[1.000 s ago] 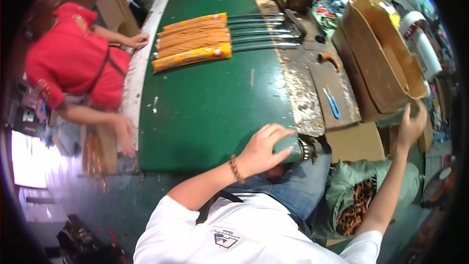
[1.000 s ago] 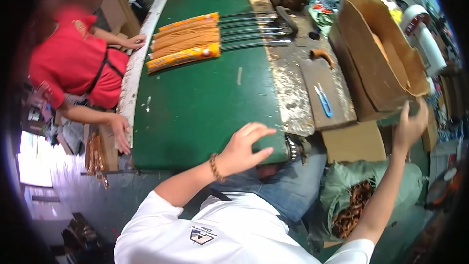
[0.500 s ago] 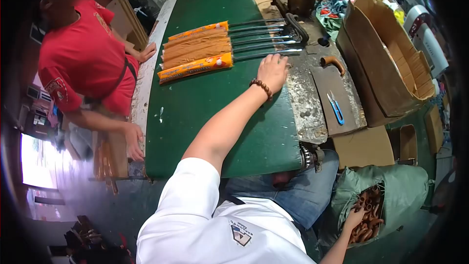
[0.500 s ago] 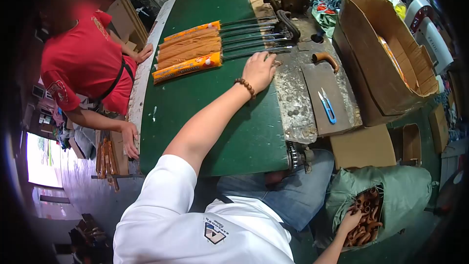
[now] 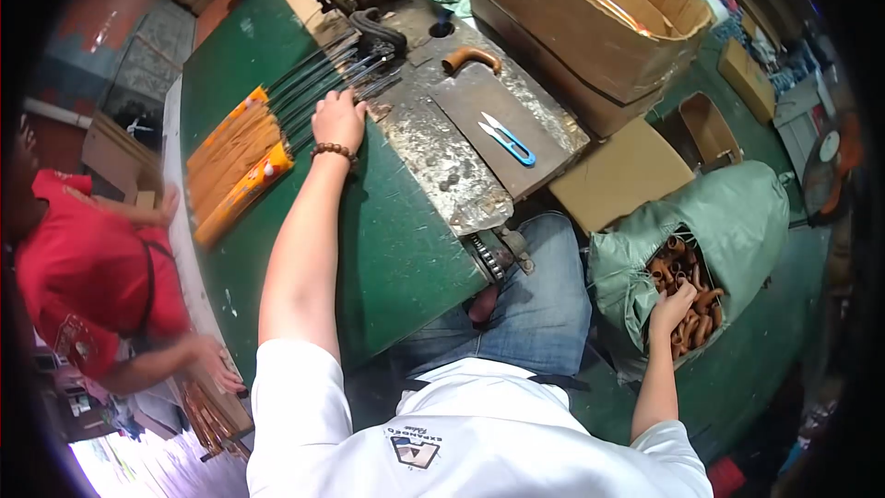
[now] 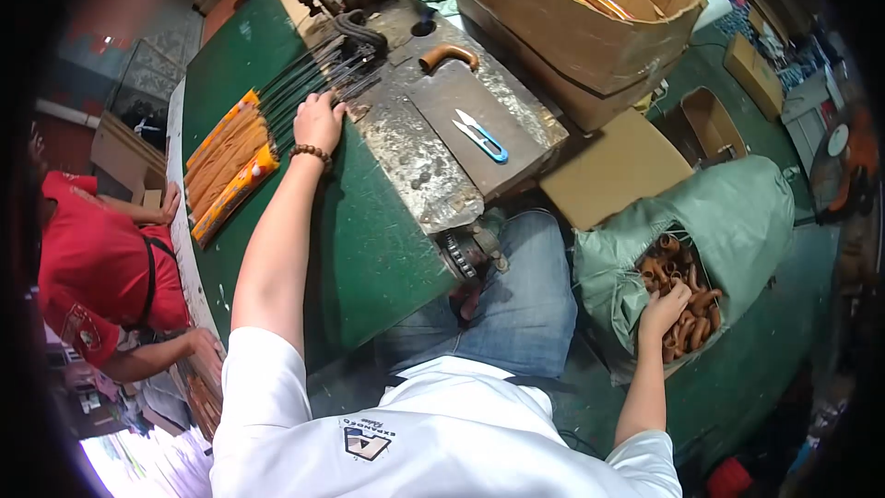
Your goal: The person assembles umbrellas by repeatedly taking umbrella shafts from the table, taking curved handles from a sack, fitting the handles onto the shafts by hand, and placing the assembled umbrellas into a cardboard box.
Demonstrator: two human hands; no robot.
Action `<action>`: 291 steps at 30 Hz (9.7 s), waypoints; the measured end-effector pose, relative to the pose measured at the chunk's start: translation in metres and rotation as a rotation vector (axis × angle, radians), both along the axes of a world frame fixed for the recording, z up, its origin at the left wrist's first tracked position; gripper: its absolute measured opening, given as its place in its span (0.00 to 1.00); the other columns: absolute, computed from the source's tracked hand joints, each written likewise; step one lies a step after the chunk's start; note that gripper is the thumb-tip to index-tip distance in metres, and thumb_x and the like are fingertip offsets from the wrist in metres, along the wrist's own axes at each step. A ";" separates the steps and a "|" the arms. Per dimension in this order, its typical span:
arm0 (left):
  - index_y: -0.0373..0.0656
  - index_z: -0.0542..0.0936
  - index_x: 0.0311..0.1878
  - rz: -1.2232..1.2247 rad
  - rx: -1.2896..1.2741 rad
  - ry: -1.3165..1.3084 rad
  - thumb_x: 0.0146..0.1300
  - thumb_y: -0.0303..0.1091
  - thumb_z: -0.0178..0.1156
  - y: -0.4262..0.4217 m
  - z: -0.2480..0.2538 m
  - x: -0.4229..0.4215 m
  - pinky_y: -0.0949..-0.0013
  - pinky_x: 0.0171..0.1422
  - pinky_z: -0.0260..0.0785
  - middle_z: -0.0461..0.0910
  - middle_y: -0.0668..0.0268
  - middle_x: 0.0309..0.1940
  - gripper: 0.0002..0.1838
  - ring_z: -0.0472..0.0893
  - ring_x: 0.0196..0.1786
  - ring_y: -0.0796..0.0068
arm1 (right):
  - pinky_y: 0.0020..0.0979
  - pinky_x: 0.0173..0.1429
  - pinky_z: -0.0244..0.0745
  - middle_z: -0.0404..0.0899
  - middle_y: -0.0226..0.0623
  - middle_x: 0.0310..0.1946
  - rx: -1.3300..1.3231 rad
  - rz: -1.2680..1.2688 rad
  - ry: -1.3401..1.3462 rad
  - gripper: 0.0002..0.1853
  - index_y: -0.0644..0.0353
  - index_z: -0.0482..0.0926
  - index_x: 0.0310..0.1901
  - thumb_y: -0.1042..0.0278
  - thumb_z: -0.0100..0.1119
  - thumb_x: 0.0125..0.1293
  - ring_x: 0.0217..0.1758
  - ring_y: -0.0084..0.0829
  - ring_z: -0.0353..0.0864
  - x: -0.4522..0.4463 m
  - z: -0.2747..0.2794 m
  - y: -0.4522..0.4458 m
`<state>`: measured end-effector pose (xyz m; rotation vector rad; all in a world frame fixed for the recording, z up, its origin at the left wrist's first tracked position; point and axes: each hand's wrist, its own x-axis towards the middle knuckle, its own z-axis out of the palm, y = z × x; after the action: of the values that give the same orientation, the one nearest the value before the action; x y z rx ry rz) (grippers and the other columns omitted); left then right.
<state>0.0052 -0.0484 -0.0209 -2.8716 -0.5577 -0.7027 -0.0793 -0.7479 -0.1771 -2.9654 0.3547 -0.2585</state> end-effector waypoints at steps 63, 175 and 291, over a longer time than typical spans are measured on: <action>0.41 0.84 0.41 -0.692 -0.303 0.439 0.60 0.30 0.70 -0.283 0.230 -0.230 0.67 0.25 0.61 0.72 0.69 0.21 0.08 0.69 0.19 0.69 | 0.25 0.36 0.71 0.74 0.29 0.19 1.362 1.060 -0.088 0.11 0.59 0.75 0.23 0.82 0.69 0.49 0.28 0.29 0.77 -0.043 0.242 0.204; 0.45 0.77 0.31 -0.564 0.186 0.241 0.56 0.35 0.68 -0.159 0.179 -0.229 0.65 0.46 0.71 0.79 0.68 0.27 0.09 0.78 0.31 0.67 | 0.28 0.27 0.63 0.74 0.34 0.16 0.896 0.934 0.311 0.07 0.66 0.79 0.25 0.77 0.70 0.46 0.17 0.31 0.64 -0.051 0.254 0.189; 0.36 0.84 0.42 -0.478 -0.837 0.233 0.65 0.27 0.65 -0.219 0.151 -0.230 0.73 0.30 0.63 0.79 0.68 0.24 0.05 0.69 0.23 0.75 | 0.24 0.45 0.78 0.84 0.36 0.33 1.181 0.260 0.070 0.05 0.64 0.78 0.38 0.77 0.64 0.63 0.37 0.27 0.85 0.001 0.184 0.078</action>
<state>-0.2246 -0.2678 0.1299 -3.8650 -0.1265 -0.1632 -0.0782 -0.6694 0.0067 -1.8179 0.0616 0.0826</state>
